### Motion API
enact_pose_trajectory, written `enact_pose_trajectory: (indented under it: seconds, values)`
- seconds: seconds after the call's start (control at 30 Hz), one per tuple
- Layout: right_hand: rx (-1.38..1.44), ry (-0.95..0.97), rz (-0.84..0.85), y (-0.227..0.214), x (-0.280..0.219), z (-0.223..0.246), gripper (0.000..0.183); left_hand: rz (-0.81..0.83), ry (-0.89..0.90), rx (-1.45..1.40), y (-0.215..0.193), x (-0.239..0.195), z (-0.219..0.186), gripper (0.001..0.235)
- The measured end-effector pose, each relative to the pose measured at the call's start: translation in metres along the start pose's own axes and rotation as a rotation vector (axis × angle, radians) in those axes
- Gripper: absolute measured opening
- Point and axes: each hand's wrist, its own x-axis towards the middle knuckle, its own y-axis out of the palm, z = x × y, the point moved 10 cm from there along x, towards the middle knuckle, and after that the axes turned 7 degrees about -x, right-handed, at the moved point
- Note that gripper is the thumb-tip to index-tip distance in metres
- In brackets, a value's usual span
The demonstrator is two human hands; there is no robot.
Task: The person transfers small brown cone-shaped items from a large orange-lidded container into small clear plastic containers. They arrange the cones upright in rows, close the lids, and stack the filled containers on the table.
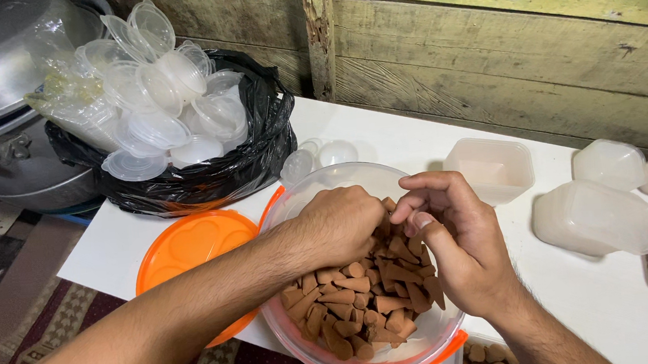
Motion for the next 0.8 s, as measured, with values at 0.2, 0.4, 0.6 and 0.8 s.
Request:
enact_pose_trajectory:
  seconds: [0.2, 0.4, 0.6, 0.8]
  values:
    - [-0.016, 0.006, -0.006, 0.000, 0.001, 0.001, 0.035, -0.033, -0.059, 0.000, -0.014, -0.002, 0.006, 0.022]
    - [-0.019, 0.014, -0.009, -0.001, 0.001, 0.002, 0.036, -0.004, -0.011, 0.043, -0.008, -0.003, 0.000, 0.019]
    - [-0.067, 0.009, -0.003, -0.002, 0.001, 0.000, 0.032, 0.023, 0.025, 0.123, -0.009, -0.007, -0.008, 0.030]
    - [-0.038, 0.030, -0.006, -0.002, 0.000, -0.002, 0.031, 0.012, -0.034, 0.141, -0.003, -0.001, -0.004, 0.027]
